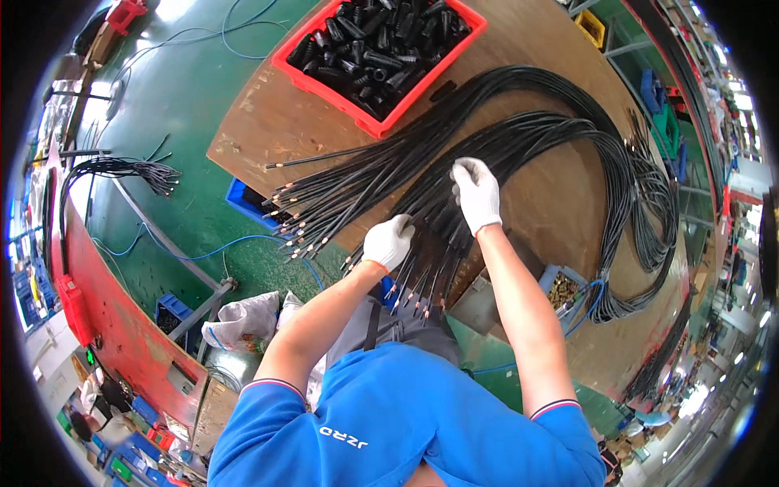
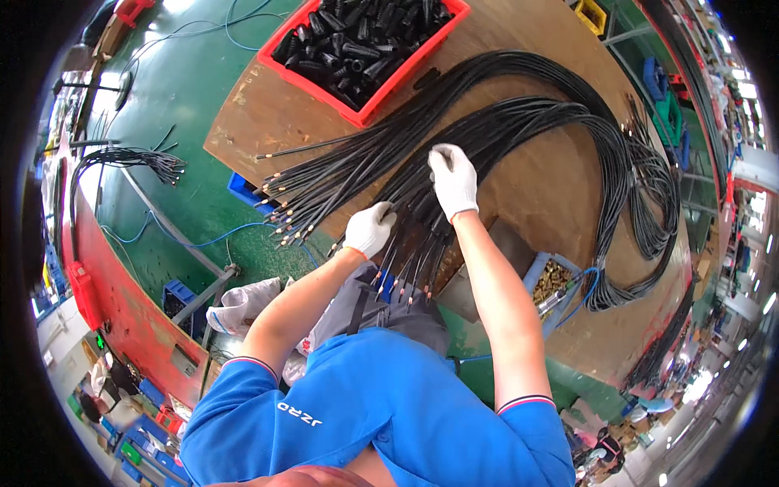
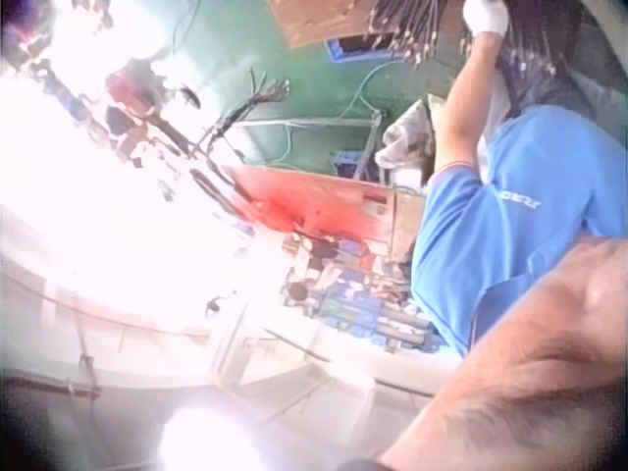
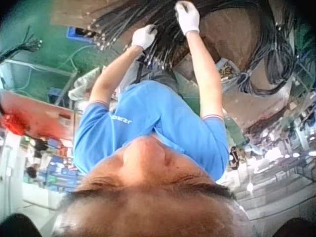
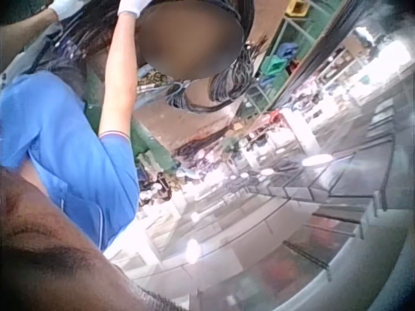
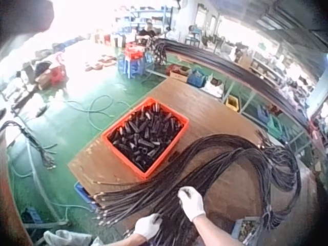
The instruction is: The person repeatedly picks up black plastic connectors from a red bin and slides them onto the ends of black cables. The person handles the cables and connectors by hand, organizing them on a wooden workbench in a factory setting.
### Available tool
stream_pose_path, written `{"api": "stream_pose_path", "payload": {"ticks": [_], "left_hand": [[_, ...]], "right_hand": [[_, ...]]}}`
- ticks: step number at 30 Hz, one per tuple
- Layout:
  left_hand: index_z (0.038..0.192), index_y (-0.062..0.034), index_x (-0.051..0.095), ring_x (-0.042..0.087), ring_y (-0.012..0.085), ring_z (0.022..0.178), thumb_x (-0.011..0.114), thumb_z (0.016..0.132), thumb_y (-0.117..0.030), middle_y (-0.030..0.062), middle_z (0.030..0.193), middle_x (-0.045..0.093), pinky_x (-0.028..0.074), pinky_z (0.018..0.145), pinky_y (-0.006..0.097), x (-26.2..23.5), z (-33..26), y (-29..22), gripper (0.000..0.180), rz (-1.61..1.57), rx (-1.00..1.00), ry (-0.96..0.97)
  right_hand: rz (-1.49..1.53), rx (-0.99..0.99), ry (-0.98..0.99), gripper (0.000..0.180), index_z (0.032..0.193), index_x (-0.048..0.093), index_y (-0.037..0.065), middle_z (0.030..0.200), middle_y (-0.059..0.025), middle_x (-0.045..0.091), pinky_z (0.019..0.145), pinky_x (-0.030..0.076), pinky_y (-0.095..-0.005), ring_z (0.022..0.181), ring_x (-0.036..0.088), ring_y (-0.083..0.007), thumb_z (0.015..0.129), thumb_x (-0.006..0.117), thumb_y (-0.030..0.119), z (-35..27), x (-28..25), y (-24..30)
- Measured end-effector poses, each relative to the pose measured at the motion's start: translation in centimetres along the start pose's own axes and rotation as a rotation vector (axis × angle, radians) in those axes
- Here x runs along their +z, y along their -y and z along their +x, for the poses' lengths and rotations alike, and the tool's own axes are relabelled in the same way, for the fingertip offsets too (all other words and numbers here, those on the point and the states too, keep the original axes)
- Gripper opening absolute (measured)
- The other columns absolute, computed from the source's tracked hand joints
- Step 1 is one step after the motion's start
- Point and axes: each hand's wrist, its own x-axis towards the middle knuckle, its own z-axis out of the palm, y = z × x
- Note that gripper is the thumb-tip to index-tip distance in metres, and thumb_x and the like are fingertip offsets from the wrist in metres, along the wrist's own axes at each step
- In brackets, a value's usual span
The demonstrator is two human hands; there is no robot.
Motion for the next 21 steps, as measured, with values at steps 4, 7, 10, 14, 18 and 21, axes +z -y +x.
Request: {"api": "stream_pose_path", "payload": {"ticks": [4,7,10,14,18,21], "left_hand": [[0.127,-0.0066,0.071,0.072,0.0427,0.106,0.065,0.098,-0.034,0.0247,0.111,0.074,0.056,0.092,0.050,0.6,-0.6,1.1,0.041,-0.009,-0.024,0.022],[0.128,-0.0055,0.070,0.071,0.0432,0.107,0.065,0.097,-0.035,0.0252,0.113,0.074,0.056,0.093,0.050,0.5,-0.8,1.2,0.043,-0.047,-0.028,0.030],[0.130,-0.0045,0.070,0.071,0.0436,0.110,0.065,0.097,-0.036,0.0270,0.115,0.073,0.055,0.095,0.048,-0.1,-1.1,0.8,0.045,-0.088,-0.059,0.077],[0.128,-0.0041,0.070,0.071,0.0441,0.107,0.066,0.096,-0.036,0.0267,0.111,0.074,0.056,0.093,0.050,-0.3,-1.5,1.5,0.045,-0.130,-0.007,0.075],[0.135,0.0004,0.067,0.071,0.0394,0.115,0.065,0.098,-0.036,0.0262,0.121,0.073,0.054,0.099,0.042,-1.3,-1.6,1.2,0.052,-0.170,-0.071,0.184],[0.136,0.0027,0.065,0.073,0.0356,0.113,0.064,0.099,-0.035,0.0259,0.121,0.074,0.054,0.098,0.040,-1.9,-1.6,1.0,0.053,-0.197,-0.059,0.228]], "right_hand": [[-0.315,-0.417,-0.043,0.030,0.121,0.071,0.006,0.105,-0.0139,0.078,0.083,0.059,-0.0361,0.092,0.076,-0.0247,0.095,0.076,0.020,4.0,4.5,8.2],[-0.680,-0.625,-0.009,0.043,0.131,0.067,0.010,0.108,-0.0136,0.077,0.089,0.058,-0.0410,0.101,0.075,-0.0277,0.094,0.075,0.031,7.8,7.6,12.8],[-1.014,-0.413,0.112,0.065,0.136,0.064,0.013,0.115,-0.0160,0.077,0.092,0.057,-0.0483,0.112,0.073,-0.0352,0.095,0.063,0.064,10.5,10.0,16.1],[-1.258,-0.351,0.247,0.064,0.133,0.064,0.014,0.118,-0.0145,0.077,0.093,0.057,-0.0502,0.114,0.072,-0.0345,0.094,0.065,0.065,11.8,12.0,16.8],[-1.191,-0.327,0.147,0.049,0.128,0.066,0.017,0.121,-0.0163,0.076,0.095,0.057,-0.0505,0.115,0.072,-0.0353,0.092,0.067,0.049,13.0,12.4,15.9],[-0.991,-0.261,0.031,0.042,0.121,0.069,0.015,0.111,-0.0169,0.078,0.092,0.058,-0.0481,0.108,0.074,-0.0354,0.087,0.068,0.041,12.5,11.3,15.9]]}}
